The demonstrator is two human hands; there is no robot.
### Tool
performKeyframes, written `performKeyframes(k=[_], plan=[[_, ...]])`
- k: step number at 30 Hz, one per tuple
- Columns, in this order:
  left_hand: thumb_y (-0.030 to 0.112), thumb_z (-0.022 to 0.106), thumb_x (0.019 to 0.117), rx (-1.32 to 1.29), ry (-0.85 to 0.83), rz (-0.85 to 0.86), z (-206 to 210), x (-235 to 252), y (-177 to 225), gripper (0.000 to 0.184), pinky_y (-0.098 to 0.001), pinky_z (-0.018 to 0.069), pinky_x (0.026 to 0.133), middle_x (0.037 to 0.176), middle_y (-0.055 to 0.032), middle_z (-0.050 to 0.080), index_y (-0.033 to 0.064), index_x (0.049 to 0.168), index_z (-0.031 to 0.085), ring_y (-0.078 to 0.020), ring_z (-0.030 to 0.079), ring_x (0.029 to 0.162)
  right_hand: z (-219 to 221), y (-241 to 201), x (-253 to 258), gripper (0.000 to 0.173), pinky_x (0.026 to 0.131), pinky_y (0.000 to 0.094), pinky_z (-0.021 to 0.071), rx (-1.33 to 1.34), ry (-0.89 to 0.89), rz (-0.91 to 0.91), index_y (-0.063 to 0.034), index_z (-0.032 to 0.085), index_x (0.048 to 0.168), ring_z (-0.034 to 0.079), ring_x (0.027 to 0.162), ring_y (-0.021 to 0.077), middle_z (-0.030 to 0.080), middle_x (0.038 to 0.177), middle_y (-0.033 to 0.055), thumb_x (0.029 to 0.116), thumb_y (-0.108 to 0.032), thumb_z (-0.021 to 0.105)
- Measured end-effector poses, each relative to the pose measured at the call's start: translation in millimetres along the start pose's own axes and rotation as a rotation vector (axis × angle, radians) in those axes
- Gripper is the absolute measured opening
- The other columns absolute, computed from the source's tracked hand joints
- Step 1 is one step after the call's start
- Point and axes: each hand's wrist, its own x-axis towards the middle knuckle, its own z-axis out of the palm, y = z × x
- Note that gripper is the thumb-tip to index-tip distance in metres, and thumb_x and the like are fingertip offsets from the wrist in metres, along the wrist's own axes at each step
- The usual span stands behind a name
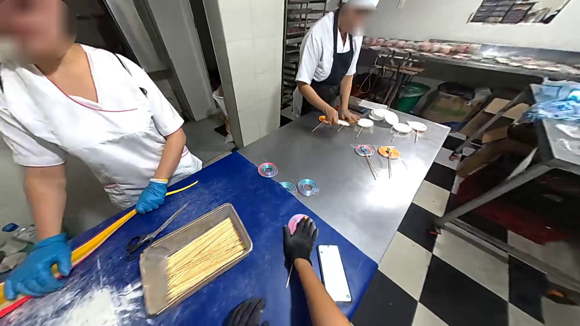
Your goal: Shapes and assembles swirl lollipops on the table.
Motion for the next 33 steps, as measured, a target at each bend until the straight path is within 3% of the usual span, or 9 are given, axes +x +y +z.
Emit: performKeyframes(k=[4,8,11,14,16,21,27,30,33], plan=[[0.04,0.047,0.1051,0.052,-0.016,0.097,12,150,43,0.048,-0.0473,0.034,0.121,0.147,-0.0067,0.059,0.0123,0.141,0.063,-0.0267,0.05,0.141,-12,25,116,0.091,0.125,0.0618,0.0058,0.028,-0.066,0.17,0.0082,0.029,0.156,0.018,0.155,0.0437,0.021,0.165,0.03,0.0984,-0.061,0.044],[0.052,0.043,0.1033,0.242,0.031,0.065,42,305,44,0.059,-0.0493,0.0345,0.12,0.15,-0.0089,0.055,0.0123,0.145,0.058,-0.0276,0.047,0.143,-13,84,229,0.087,0.124,0.0649,0.0079,-0.044,-0.094,0.062,0.0037,0.03,0.157,0.018,0.155,0.0444,0.023,0.165,0.0281,0.1009,-0.062,0.039],[0.056,0.047,0.1009,0.308,-0.011,-0.095,61,391,39,0.067,-0.0536,0.0243,0.124,0.16,-0.0158,0.041,0.0091,0.148,0.053,-0.0335,0.032,0.152,-1,110,267,0.077,0.126,0.0606,0.0121,-0.042,-0.027,-0.329,-0.0017,0.04,0.155,0.024,0.155,0.0406,0.033,0.164,0.0206,0.103,-0.058,0.033],[0.053,0.053,0.0988,0.34,0.04,-0.139,89,431,42,0.06,-0.0556,0.0227,0.123,0.159,-0.0191,0.041,0.0092,0.139,0.062,-0.0377,0.03,0.152,10,110,274,0.065,0.126,0.0559,0.0185,0.007,-0.232,-0.771,-0.01,0.047,0.154,0.029,0.154,0.0323,0.039,0.163,0.0094,0.1063,-0.052,0.034],[0.052,0.054,0.0983,0.327,0.053,-0.102,105,440,55,0.06,-0.0553,0.0223,0.124,0.158,-0.0165,0.043,0.0096,0.14,0.062,-0.0369,0.031,0.152,7,106,283,0.064,0.125,0.0553,0.0203,-0.012,-0.341,-0.756,-0.0092,0.046,0.154,0.03,0.154,0.0313,0.04,0.163,0.0078,0.1068,-0.051,0.035],[0.041,0.057,0.0986,0.174,-0.038,0.232,135,422,106,0.048,-0.0511,0.027,0.123,0.156,-0.012,0.048,0.0146,0.138,0.065,-0.0331,0.036,0.149,-6,135,288,0.062,0.121,0.0612,0.0269,-0.048,-0.206,-0.417,-0.0028,0.051,0.148,0.038,0.147,0.0414,0.044,0.159,0.017,0.108,-0.047,0.033],[0.033,0.051,0.1005,0.249,-0.209,0.657,145,349,109,0.036,-0.0442,0.0358,0.119,0.145,-0.0067,0.061,0.0122,0.119,0.072,-0.0264,0.05,0.141,-37,159,217,0.058,0.121,0.0631,0.0247,-0.005,-0.114,-0.302,-0.0032,0.067,0.128,0.039,0.144,0.0467,0.054,0.147,0.0225,0.1036,-0.046,0.035],[0.033,0.056,0.1019,0.103,-0.118,0.476,137,298,77,0.039,-0.043,0.0301,0.123,0.149,-0.0079,0.057,0.0096,0.13,0.069,-0.0263,0.044,0.146,-43,162,179,0.053,0.123,0.0597,0.0238,0.066,-0.166,-0.374,-0.0039,0.066,0.128,0.03,0.151,0.0435,0.043,0.158,0.0212,0.1049,-0.041,0.036],[0.04,0.057,0.1009,0.128,0.032,0.131,109,231,48,0.037,-0.0445,0.0369,0.12,0.152,-0.005,0.053,0.018,0.128,0.071,-0.0243,0.043,0.146,-40,149,138,0.048,0.123,0.0593,0.026,0.138,-0.245,-0.515,-0.0055,0.066,0.132,0.035,0.15,0.0388,0.047,0.156,0.0173,0.1066,-0.037,0.041]])
